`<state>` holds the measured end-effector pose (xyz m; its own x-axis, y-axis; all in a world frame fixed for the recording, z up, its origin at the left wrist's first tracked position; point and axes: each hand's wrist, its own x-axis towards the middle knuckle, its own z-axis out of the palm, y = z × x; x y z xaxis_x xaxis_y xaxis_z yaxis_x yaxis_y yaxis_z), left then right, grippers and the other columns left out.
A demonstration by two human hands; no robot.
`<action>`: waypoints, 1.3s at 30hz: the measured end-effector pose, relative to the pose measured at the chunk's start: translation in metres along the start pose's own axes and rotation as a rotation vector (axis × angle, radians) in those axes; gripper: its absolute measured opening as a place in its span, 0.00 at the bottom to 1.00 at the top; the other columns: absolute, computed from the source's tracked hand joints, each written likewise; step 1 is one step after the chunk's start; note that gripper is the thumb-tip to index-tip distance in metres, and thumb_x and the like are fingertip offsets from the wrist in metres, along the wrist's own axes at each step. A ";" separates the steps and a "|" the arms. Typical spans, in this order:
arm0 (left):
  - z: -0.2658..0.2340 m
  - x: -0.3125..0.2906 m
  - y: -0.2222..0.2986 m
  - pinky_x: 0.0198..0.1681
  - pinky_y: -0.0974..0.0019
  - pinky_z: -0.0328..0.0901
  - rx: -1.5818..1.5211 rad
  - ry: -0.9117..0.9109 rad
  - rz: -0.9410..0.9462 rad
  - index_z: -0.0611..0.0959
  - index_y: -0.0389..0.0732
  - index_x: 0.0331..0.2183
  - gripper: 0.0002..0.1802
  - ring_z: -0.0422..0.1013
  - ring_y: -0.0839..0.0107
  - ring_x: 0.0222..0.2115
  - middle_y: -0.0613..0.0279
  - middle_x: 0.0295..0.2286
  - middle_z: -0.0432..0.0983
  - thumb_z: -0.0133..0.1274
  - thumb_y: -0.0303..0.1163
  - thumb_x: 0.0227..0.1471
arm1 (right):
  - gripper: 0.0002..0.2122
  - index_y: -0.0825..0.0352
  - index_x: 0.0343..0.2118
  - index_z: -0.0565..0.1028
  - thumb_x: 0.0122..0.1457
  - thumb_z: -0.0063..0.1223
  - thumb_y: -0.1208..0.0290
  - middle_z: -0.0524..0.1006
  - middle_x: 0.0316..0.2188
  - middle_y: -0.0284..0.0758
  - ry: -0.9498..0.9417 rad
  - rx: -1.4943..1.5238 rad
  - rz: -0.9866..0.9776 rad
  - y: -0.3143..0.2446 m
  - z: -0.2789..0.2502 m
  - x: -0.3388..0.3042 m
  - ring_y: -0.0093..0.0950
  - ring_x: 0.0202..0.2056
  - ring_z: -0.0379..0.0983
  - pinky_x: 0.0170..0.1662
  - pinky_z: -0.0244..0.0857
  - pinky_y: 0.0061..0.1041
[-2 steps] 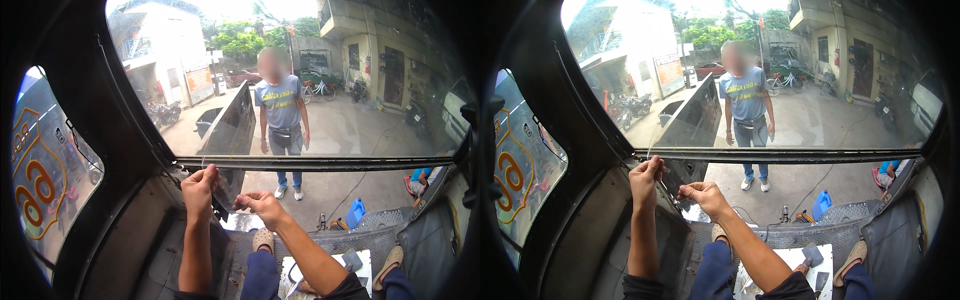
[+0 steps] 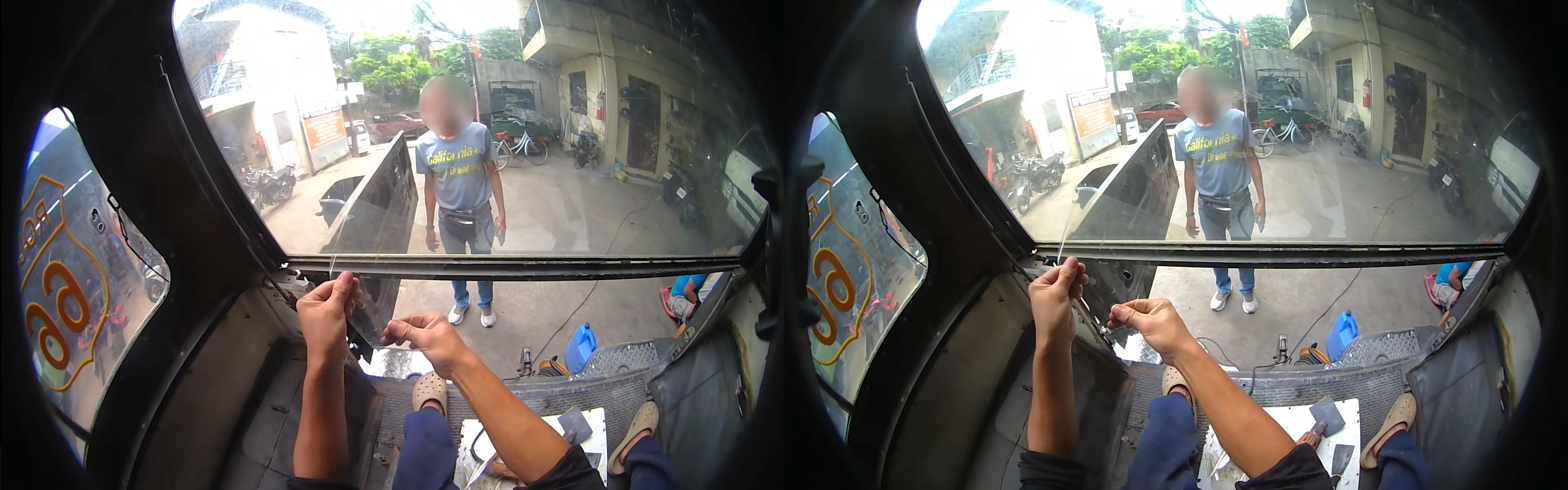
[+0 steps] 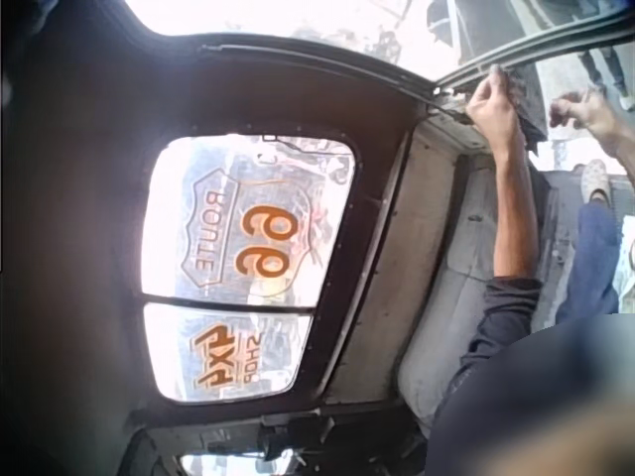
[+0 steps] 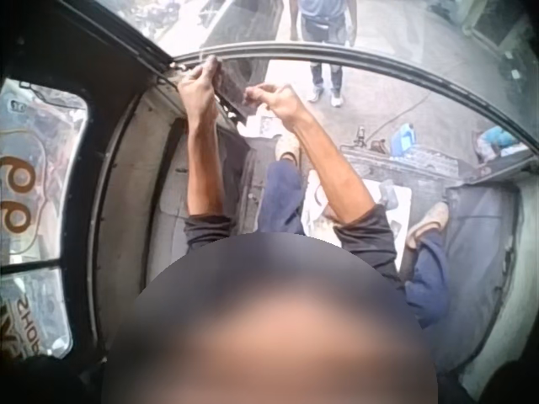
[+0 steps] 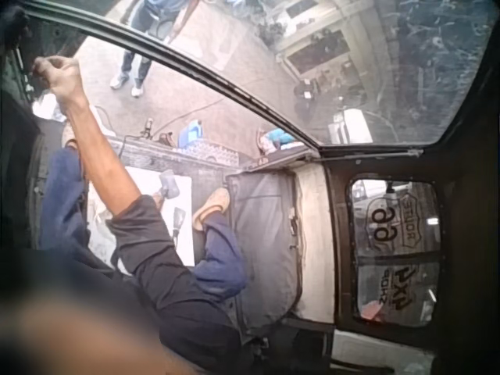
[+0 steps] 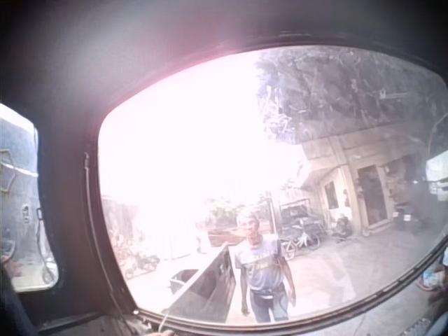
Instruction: The person uses a heat gun and a scraper to remove adhesive residue from the interior surface of a vehicle windshield. They repeatedly apply heat and scrape along the lower edge of the glass, then peel away loosened strips of residue by hand.
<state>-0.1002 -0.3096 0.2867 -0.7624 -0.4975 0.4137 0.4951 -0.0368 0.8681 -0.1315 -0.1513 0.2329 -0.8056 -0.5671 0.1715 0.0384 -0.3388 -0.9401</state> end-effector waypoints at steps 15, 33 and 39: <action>-0.019 -0.040 -0.065 0.23 0.76 0.60 -0.312 0.104 -0.184 0.83 0.33 0.28 0.12 0.70 0.78 0.21 0.62 0.23 0.78 0.58 0.33 0.54 | 0.11 0.74 0.33 0.80 0.56 0.58 0.69 0.81 0.27 0.36 -0.042 -0.237 0.074 0.021 -0.026 -0.015 0.21 0.30 0.75 0.40 0.67 0.22; 0.001 -0.106 -0.108 0.28 0.75 0.64 -0.416 0.314 -0.249 0.81 0.34 0.30 0.11 0.72 0.77 0.24 0.62 0.26 0.78 0.56 0.34 0.55 | 0.10 0.64 0.32 0.79 0.56 0.58 0.62 0.80 0.28 0.29 0.281 -0.072 0.011 -0.009 -0.039 0.006 0.15 0.30 0.70 0.36 0.58 0.20; 0.000 -0.130 -0.115 0.30 0.75 0.66 -0.461 0.270 -0.311 0.81 0.32 0.31 0.11 0.73 0.75 0.26 0.61 0.27 0.78 0.55 0.31 0.56 | 0.07 0.71 0.28 0.79 0.56 0.59 0.71 0.79 0.22 0.34 0.394 -0.020 -0.023 -0.004 -0.031 -0.006 0.19 0.25 0.73 0.32 0.65 0.18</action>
<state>-0.0575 -0.2407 0.1332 -0.7976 -0.6027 0.0244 0.4420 -0.5563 0.7038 -0.1458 -0.1233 0.2261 -0.9714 -0.2270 0.0698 0.0095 -0.3309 -0.9436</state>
